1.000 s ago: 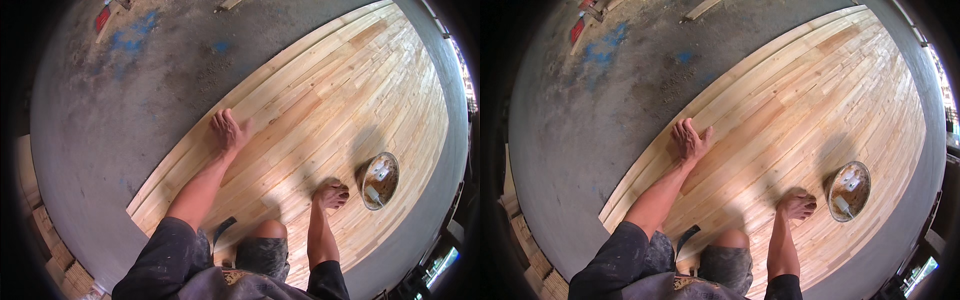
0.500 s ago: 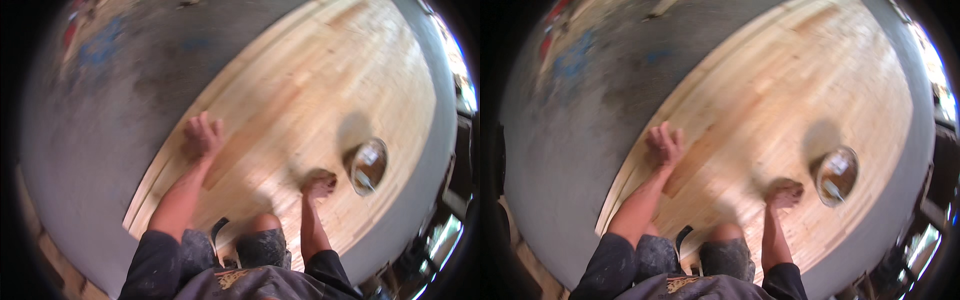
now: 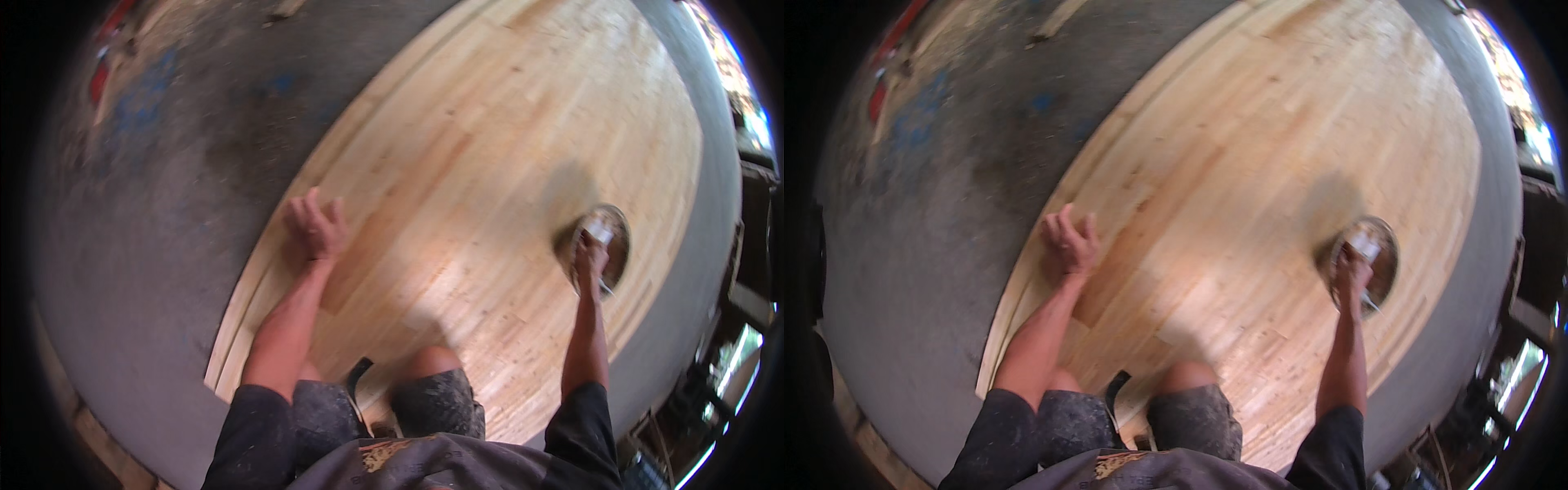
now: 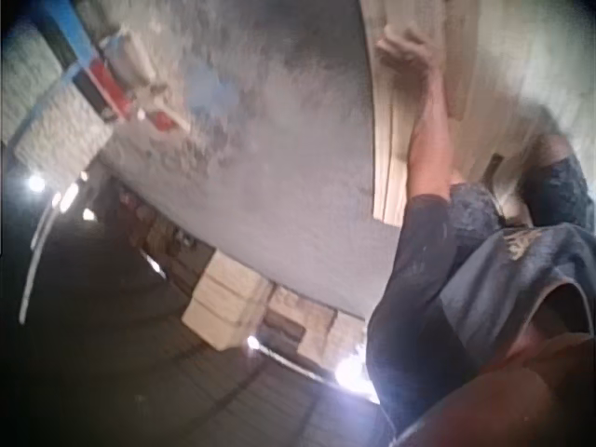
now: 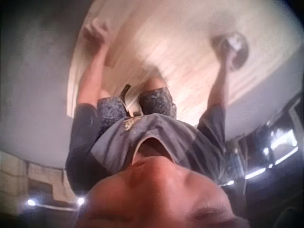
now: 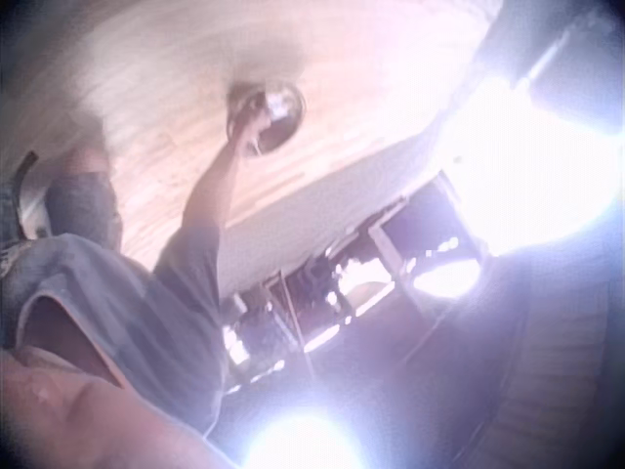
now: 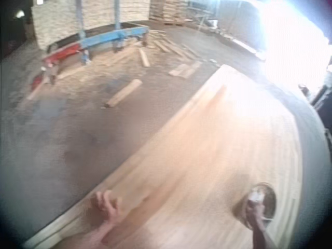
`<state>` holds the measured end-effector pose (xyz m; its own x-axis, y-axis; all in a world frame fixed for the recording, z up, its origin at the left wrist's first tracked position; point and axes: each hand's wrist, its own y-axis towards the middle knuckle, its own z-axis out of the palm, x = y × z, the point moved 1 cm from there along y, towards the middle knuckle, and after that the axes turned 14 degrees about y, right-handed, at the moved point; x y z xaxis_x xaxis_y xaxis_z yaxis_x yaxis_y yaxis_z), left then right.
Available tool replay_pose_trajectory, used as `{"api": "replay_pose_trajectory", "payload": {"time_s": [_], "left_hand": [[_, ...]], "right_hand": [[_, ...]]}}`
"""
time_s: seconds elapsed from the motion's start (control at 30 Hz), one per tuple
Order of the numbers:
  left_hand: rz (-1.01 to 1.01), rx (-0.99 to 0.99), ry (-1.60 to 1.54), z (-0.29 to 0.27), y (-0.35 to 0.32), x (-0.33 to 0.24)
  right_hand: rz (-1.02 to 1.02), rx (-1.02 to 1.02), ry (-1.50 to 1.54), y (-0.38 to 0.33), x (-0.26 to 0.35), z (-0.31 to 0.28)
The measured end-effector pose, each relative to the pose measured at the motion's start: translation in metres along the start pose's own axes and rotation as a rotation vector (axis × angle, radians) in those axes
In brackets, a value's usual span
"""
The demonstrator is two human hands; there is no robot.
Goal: The person arranges thin wooden strips on a large plywood panel, applies glue from a bottle into gaps, and presses the strips together to form a continuous surface. The person works on the floor in a workshop, handling wood pieces and a glue bottle.
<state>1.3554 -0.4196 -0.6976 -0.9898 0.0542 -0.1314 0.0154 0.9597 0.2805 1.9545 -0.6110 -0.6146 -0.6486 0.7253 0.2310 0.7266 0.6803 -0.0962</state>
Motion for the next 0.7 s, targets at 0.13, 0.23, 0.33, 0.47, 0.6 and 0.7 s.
{"api": "replay_pose_trajectory", "payload": {"time_s": [0.13,0.23,0.33,0.47,0.6,0.7], "left_hand": [[-0.024,-0.003,-0.014,-0.004,0.004,0.000],[-0.048,0.010,-0.071,-0.007,0.005,0.000],[-0.021,0.043,-0.045,-0.012,0.006,0.004],[0.007,0.105,-0.142,-0.017,0.013,0.017],[0.081,0.104,-0.239,-0.018,0.023,0.034],[0.111,0.133,-0.259,-0.017,0.027,0.040]], "right_hand": [[0.084,-0.055,0.318,-0.005,-0.009,0.004],[0.077,-0.328,0.450,-0.020,0.025,-0.024],[-0.061,-0.443,0.866,-0.058,0.112,-0.015],[-0.298,0.345,1.064,-0.137,0.288,0.090],[-0.866,0.268,0.843,-0.182,0.399,0.162],[-1.077,0.211,0.640,-0.198,0.406,0.177]]}}
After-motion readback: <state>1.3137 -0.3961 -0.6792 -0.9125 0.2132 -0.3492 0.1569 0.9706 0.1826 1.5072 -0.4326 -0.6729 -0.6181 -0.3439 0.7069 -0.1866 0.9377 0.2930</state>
